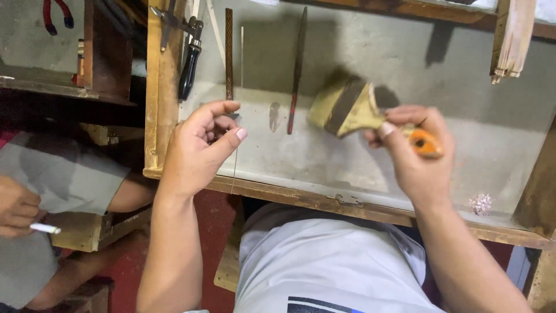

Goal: The person bends metal wire into circular shapes and then uses a brush to sweep metal shavings and debris from the workbench.

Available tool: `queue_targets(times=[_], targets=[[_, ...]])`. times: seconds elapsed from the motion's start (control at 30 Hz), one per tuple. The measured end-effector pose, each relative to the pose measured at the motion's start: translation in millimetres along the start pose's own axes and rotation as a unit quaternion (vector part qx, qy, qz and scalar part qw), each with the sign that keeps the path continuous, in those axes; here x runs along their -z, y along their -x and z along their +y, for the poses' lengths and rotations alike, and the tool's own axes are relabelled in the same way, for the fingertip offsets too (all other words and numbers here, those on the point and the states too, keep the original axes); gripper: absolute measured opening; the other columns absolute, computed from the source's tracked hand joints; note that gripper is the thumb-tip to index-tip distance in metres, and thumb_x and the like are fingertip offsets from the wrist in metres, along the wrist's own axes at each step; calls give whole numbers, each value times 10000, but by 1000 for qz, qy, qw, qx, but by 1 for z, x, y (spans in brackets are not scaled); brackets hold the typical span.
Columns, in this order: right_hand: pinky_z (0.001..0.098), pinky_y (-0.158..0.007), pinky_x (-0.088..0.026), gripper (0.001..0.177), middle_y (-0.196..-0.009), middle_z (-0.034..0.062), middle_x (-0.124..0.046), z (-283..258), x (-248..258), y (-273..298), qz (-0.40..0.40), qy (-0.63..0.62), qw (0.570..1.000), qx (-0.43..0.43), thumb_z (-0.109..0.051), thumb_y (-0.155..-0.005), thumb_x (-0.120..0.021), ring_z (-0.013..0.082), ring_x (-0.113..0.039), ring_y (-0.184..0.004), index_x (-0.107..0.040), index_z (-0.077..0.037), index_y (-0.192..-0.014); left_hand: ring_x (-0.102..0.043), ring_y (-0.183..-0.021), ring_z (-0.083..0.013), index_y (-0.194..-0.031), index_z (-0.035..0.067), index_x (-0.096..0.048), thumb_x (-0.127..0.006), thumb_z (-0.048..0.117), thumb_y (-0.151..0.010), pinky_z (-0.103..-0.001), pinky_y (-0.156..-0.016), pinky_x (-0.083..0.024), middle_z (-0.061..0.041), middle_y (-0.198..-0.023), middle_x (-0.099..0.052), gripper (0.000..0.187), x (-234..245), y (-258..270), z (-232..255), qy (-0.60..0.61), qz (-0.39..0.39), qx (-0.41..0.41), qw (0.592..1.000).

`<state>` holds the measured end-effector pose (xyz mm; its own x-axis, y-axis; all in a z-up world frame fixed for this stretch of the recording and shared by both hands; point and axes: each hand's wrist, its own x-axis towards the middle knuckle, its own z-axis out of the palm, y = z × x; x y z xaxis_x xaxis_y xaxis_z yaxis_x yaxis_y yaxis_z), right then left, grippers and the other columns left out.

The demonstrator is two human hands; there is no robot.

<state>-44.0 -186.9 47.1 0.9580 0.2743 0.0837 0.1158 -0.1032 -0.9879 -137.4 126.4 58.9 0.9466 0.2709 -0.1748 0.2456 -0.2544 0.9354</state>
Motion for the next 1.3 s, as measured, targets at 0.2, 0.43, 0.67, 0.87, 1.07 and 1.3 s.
queue_targets(times=[0.2,0.43,0.67,0.87,1.07,1.3], targets=[[231,-785,-573,135,-1008,111,-681,-15,88,69,183,215,937,-205,34,-989,-668,188,-710,-856,-669,-48,-1096,-541,-768,-33,-1168,48,-749,-697,147,-954,-186,-693,-455,30,-914,-688,241,16,6,1,-4,28,68,997],[209,-813,-569,285,-1226,40,-558,15,111,73,199,119,953,-194,-303,-1068,-522,146,-690,-924,-544,-127,-1291,-571,-741,-70,-1063,74,-711,-625,71,-965,-209,-695,-489,5,-864,-653,131,5,-13,6,-5,47,76,996],[325,-801,-650,80,-1113,192,-658,1,38,38,43,117,988,-91,43,-970,-689,257,-685,-977,-634,25,-1025,-651,-706,-74,-1003,110,-664,-597,121,-967,-214,-624,-510,11,-817,-638,77,13,-8,-5,-33,88,96,991],[217,-680,-496,131,-1175,111,-617,46,160,89,155,218,939,-215,-25,-1027,-540,206,-661,-798,-601,-48,-1141,-637,-669,-98,-1005,79,-646,-548,22,-995,-218,-592,-506,-32,-824,-659,113,30,5,-3,-21,145,105,984],[308,-989,-647,201,-1307,157,-639,-24,34,38,79,80,990,-89,-42,-939,-674,241,-694,-1205,-593,-59,-1123,-566,-679,-96,-1028,74,-591,-501,2,-1025,-217,-586,-489,-29,-848,-606,115,7,-12,-22,50,112,86,989],[391,-1016,-519,211,-1176,193,-655,-10,-80,-30,-105,97,975,170,-79,-960,-770,302,-658,-1140,-612,-21,-1087,-510,-575,-81,-975,75,-609,-516,7,-969,-222,-501,-419,-14,-708,-557,116,-10,-15,-46,73,190,20,979]])
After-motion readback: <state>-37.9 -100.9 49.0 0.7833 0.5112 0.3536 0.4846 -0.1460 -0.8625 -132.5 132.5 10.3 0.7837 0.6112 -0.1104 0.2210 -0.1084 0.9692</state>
